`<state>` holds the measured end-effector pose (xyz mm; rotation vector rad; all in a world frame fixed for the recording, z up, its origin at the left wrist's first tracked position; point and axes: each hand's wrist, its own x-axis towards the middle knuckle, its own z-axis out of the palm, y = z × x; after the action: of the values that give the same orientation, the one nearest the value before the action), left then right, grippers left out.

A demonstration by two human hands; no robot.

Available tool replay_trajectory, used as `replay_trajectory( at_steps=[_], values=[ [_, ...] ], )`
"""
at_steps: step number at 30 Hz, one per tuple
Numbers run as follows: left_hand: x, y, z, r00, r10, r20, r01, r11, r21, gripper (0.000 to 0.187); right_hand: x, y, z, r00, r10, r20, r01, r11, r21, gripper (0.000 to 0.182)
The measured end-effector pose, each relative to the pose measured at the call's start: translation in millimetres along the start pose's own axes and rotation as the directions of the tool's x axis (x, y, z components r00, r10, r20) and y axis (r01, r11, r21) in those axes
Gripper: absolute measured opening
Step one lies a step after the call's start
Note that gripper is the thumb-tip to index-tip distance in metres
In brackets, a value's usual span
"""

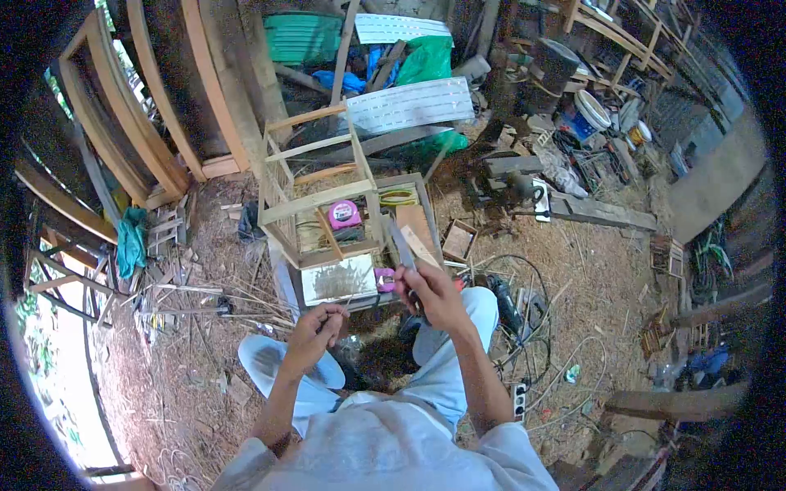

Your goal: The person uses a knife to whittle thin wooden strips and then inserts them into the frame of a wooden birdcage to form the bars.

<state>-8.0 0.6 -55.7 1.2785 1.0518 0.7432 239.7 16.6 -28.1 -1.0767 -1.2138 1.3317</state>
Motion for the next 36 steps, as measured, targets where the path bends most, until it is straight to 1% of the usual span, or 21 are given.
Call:
replay_trajectory(
  at_steps=[2,3,4,5,6,7,8,9,10,11,13,14,16,22,25,28,30,31,33,34,36],
  values=[
    [0.0,4.4,0.9,0.999,-0.013,-0.031,0.015,0.999,0.049,0.016,-12.6,-4.6,9.3,0.972,0.201,0.126,-0.210,0.975,0.067,0.032],
    [0.2,7.3,6.0,0.987,0.137,-0.079,-0.119,0.974,0.194,0.016,-18.5,0.0,14.0,0.938,0.303,0.168,-0.332,0.925,0.183,0.037],
    [0.4,9.4,9.3,0.952,0.288,-0.100,-0.238,0.908,0.343,0.015,-18.0,2.5,20.3,0.935,0.307,0.179,-0.338,0.923,0.185,0.037],
    [4.0,3.8,9.4,0.907,0.418,-0.045,-0.348,0.807,0.477,0.015,-16.2,4.4,28.4,0.895,0.348,0.280,-0.412,0.886,0.212,0.038],
    [2.6,3.2,11.1,0.906,0.419,-0.062,-0.340,0.807,0.483,0.015,-11.8,5.0,35.8,0.841,0.378,0.387,-0.482,0.848,0.221,0.039],
    [4.3,3.1,16.0,0.838,0.543,-0.047,-0.401,0.671,0.623,0.016,-5.5,6.9,36.7,0.819,0.326,0.473,-0.486,0.832,0.267,0.036],
    [4.6,3.2,18.6,0.759,0.651,-0.007,-0.431,0.511,0.743,0.018,-2.1,4.0,39.1,0.816,0.327,0.477,-0.487,0.833,0.262,0.036],
    [4.7,8.2,16.7,0.716,0.698,0.012,-0.428,0.425,0.798,0.023,-0.1,-0.2,42.6,0.817,0.369,0.443,-0.502,0.832,0.234,0.034],
    [5.4,9.3,13.2,0.717,0.697,0.006,-0.423,0.428,0.799,0.023,0.8,-3.8,44.9,0.817,0.409,0.408,-0.519,0.829,0.208,0.032],
    [5.3,9.8,8.4,0.689,0.723,0.052,-0.432,0.351,0.831,0.024,0.7,-6.1,46.0,0.814,0.411,0.411,-0.523,0.827,0.207,0.032],
    [4.1,2.9,1.6,0.614,0.779,0.130,-0.419,0.181,0.890,0.031,-0.1,-11.5,46.2,0.815,0.416,0.402,-0.485,0.870,0.083,0.030],
    [2.3,2.6,-2.9,0.615,0.778,0.127,-0.415,0.182,0.892,0.031,-0.4,-15.5,45.5,0.813,0.417,0.406,-0.487,0.870,0.081,0.030],
    [-0.4,2.6,-12.9,0.555,0.816,0.161,-0.375,0.073,0.924,0.033,-1.5,-24.4,42.5,0.822,0.466,0.327,-0.506,0.862,0.044,0.029],
    [-15.1,-2.6,-14.5,0.564,0.802,0.197,-0.355,0.020,0.935,0.033,-8.9,-26.6,32.2,0.809,0.500,0.311,-0.548,0.832,0.089,0.031],
    [-18.9,-15.4,-11.4,0.577,0.794,0.193,-0.344,0.022,0.939,0.034,-13.7,-22.3,25.1,0.775,0.557,0.297,-0.598,0.799,0.061,0.031],
    [-16.8,-13.8,-14.5,0.592,0.779,0.207,-0.370,0.035,0.928,0.032,-14.5,-26.3,28.0,0.787,0.558,0.263,-0.579,0.816,0.002,0.031],
    [-9.1,-5.7,-17.8,0.676,0.722,0.149,-0.392,0.182,0.902,0.027,-4.7,-25.4,30.1,0.819,0.501,0.279,-0.523,0.852,0.005,0.031],
    [-4.8,-0.3,-17.2,0.677,0.720,0.153,-0.398,0.183,0.899,0.027,0.4,-25.3,31.9,0.845,0.445,0.297,-0.468,0.884,0.009,0.031],
    [3.7,12.3,-17.1,0.752,0.652,0.097,-0.454,0.405,0.793,0.023,12.3,-27.2,43.0,0.850,0.416,0.323,-0.442,0.897,0.010,0.031],
    [5.8,16.4,-17.6,0.754,0.650,0.094,-0.449,0.405,0.797,0.023,16.4,-26.7,51.1,0.853,0.385,0.354,-0.414,0.910,0.008,0.030],
    [10.4,23.6,-19.4,0.628,0.755,0.188,-0.498,0.205,0.843,0.021,20.0,-24.6,67.9,0.835,0.400,0.378,-0.441,0.897,0.023,0.030]
  ],
)
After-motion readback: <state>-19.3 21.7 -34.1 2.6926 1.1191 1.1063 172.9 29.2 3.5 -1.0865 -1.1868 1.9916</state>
